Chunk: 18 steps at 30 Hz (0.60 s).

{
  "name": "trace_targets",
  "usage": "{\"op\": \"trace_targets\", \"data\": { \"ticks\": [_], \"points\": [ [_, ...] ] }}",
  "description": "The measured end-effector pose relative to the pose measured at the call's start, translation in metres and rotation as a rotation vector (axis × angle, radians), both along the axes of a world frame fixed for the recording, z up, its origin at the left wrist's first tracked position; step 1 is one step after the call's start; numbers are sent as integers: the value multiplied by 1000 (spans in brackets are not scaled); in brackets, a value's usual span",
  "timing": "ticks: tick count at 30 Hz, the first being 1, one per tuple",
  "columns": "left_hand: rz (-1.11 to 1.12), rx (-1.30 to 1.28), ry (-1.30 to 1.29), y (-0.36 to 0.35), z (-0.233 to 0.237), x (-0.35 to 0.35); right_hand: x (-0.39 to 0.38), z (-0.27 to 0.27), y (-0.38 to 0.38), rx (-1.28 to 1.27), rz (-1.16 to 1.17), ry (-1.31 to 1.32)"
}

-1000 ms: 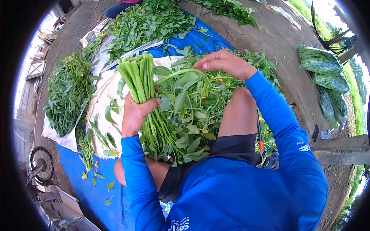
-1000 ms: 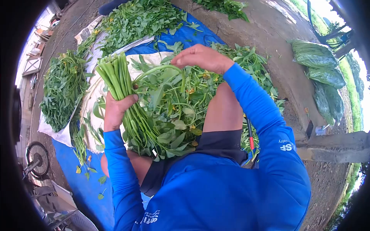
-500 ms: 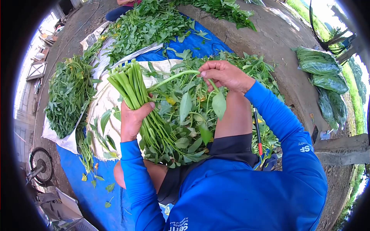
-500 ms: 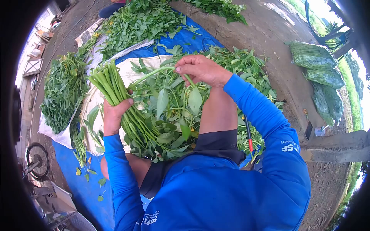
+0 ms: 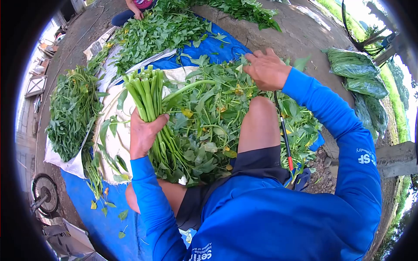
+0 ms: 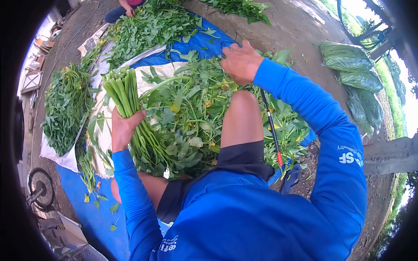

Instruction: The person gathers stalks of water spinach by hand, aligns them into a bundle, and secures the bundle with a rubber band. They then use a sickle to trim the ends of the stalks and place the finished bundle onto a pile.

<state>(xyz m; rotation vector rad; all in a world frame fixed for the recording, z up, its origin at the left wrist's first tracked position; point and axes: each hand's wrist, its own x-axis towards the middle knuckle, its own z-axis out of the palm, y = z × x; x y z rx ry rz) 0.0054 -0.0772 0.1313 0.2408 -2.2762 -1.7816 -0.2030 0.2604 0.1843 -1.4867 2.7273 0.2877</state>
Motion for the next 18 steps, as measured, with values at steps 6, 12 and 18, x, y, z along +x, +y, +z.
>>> {"op": "trace_targets", "data": {
  "ticks": [6,12,18],
  "points": [
    [18,72,75,2,-2,-1,49,-33,-42,-1097,-449,-1717],
    [34,56,58,-1,-7,0,26,-21,4,-726,-420,-1619],
    [-9,152,72,0,-8,-7,44,-40,-32,-1080,-276,-1457]
  ]
}}
